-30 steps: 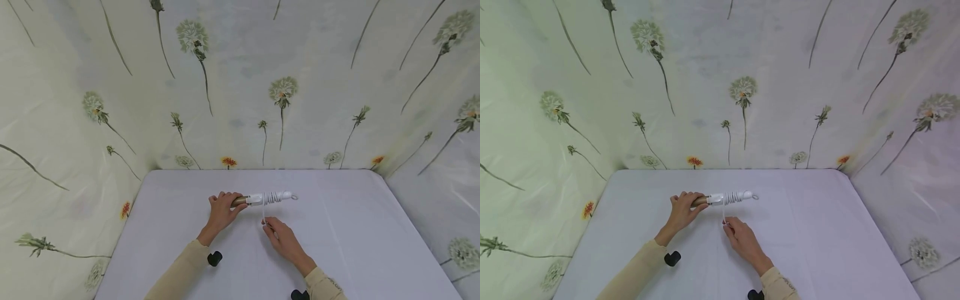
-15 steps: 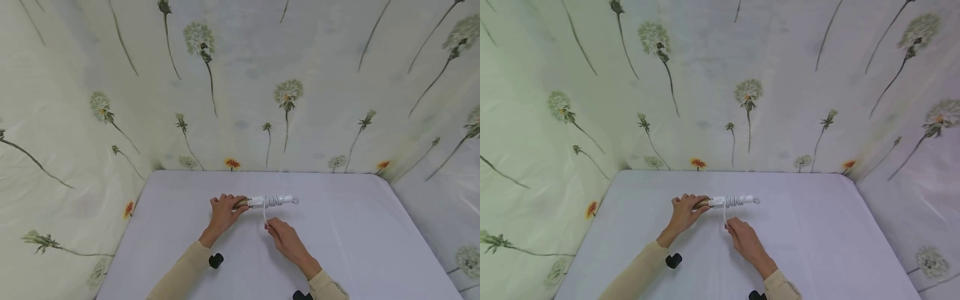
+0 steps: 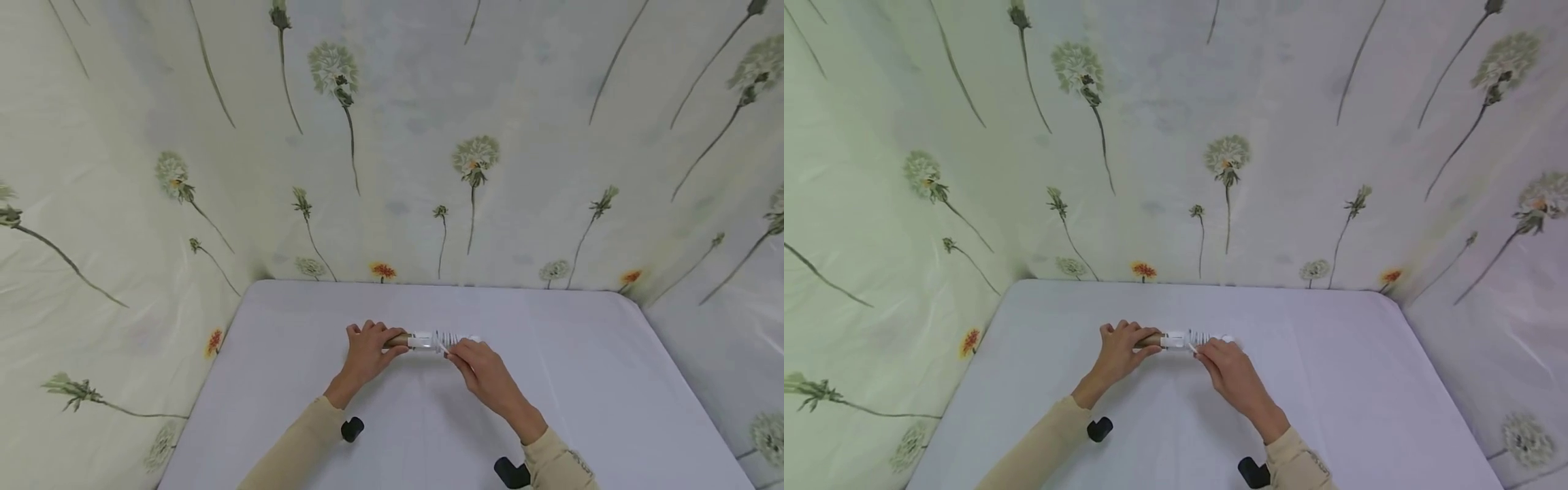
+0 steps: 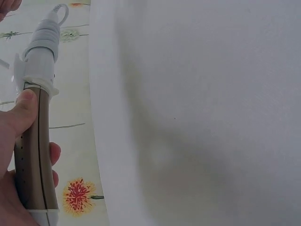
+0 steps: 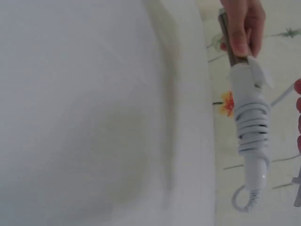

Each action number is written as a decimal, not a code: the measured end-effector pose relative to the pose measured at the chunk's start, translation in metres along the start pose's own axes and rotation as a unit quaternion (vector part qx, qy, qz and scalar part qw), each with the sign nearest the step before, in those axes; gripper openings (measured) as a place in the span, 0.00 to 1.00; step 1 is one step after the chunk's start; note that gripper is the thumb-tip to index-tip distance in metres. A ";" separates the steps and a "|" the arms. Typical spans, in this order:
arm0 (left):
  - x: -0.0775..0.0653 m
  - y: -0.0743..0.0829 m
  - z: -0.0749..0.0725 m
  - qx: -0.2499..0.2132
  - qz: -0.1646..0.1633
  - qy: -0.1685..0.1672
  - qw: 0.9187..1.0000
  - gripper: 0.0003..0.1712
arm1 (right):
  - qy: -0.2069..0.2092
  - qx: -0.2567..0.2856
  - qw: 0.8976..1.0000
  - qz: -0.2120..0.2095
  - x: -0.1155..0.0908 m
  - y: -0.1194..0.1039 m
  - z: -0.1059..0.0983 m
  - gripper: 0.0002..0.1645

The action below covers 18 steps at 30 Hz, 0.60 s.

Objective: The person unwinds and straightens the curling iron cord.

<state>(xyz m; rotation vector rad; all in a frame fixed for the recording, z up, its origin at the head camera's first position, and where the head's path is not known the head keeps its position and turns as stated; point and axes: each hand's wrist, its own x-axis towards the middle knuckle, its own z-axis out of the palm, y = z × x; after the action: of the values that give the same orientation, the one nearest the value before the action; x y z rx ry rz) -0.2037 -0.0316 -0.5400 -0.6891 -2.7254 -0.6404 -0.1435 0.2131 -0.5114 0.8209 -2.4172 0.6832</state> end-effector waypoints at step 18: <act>-0.010 -0.002 0.003 -0.008 0.024 -0.023 0.999 0.20 | 0.041 -0.013 0.999 -0.002 0.017 0.029 -0.011 0.10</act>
<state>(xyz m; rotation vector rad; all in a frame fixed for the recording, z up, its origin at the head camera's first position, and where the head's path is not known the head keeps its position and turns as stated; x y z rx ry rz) -0.1965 -0.0359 -0.5468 -0.7795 -2.7385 -0.6429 -0.1711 0.2325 -0.5022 0.7716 -2.3464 0.6693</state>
